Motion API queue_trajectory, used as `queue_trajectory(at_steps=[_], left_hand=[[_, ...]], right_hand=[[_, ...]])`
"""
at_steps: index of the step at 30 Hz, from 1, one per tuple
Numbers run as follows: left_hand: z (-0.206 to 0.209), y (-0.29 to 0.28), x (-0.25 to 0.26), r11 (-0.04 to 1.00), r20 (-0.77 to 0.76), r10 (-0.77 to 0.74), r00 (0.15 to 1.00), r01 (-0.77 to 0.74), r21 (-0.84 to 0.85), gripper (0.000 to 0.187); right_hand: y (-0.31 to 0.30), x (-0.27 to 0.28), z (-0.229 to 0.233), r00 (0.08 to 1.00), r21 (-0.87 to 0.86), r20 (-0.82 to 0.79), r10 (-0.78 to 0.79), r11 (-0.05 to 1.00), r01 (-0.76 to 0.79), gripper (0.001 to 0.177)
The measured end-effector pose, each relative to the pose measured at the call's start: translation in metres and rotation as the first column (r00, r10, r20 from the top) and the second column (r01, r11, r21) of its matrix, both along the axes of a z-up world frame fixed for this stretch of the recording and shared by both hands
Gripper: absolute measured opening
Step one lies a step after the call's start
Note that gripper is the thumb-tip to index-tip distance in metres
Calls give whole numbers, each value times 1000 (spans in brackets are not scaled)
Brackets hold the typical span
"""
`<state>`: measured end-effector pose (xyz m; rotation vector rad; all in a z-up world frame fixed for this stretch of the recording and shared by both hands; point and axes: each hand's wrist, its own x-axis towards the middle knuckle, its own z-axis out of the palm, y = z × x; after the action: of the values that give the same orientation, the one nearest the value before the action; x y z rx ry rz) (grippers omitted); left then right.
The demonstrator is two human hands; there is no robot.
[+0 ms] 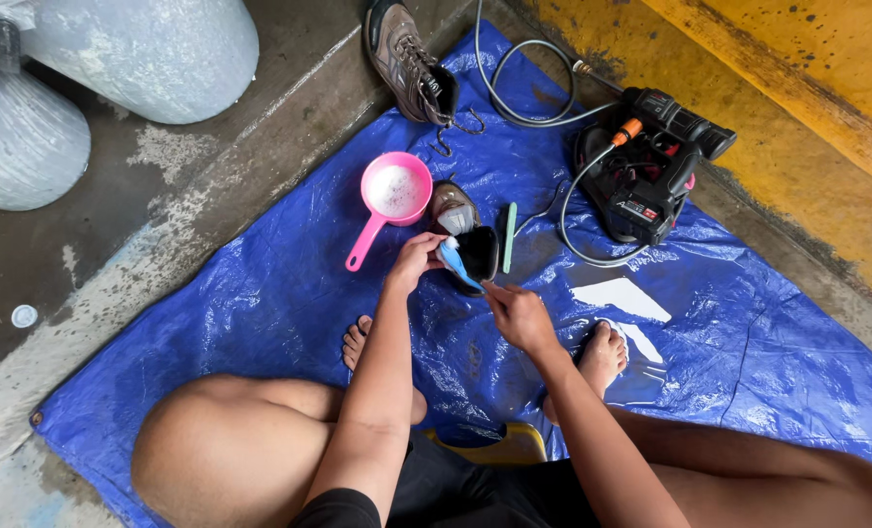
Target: The person cleans a brown hiking boot using a handheld power washer and a toothbrush. They first spray the boot with water, then dip the toothbrush into a pink bowl containing soapy water and scrub the boot's surface.
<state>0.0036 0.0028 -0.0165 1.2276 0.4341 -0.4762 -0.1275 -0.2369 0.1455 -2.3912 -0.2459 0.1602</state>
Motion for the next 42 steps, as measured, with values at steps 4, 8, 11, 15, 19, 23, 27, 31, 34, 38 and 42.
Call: queue_trajectory(at_steps=[4,8,11,15,19,23,27,31,34,38,42], left_hand=[[-16,-1,7,991,-45,95,994,-99,-86,32],[-12,-1,2,989,-30,123,992,-125,-73,41],[23,-1,-1,995,-12,86,996,-87,-49,48],[41,-6,-1,999,30,3,1000,-5,53,36],[27,-7,-5,998,49,48,998,-51,47,36],[14,-5,-6,997,30,62,998,-63,38,40],[25,3,-9,998,55,69,996,-70,7,43],[43,-3,-14,998,69,70,995,-69,-11,51],[27,-9,-10,997,111,50,993,-56,52,41],[30,-8,-10,997,113,51,992,-57,54,52],[35,-7,-15,998,-19,-23,1000,24,58,71]], right_hand=[[19,21,-29,995,-111,54,-89,989,95,30],[14,26,-15,998,12,-45,-48,999,49,30],[-13,23,28,985,62,-170,-9,998,20,29],[-30,33,27,967,9,-250,-44,999,48,30],[-5,44,-21,983,-72,-180,-37,997,24,29],[2,45,-22,982,-117,-173,-81,991,61,30],[-26,58,35,917,-76,-397,32,995,-68,35],[-33,73,18,911,-110,-410,45,989,-98,34],[-25,80,-61,921,-115,-389,-2,992,-46,30],[-8,70,-103,775,95,-574,-262,920,381,25],[-14,48,-41,837,-13,-529,-144,987,162,32]])
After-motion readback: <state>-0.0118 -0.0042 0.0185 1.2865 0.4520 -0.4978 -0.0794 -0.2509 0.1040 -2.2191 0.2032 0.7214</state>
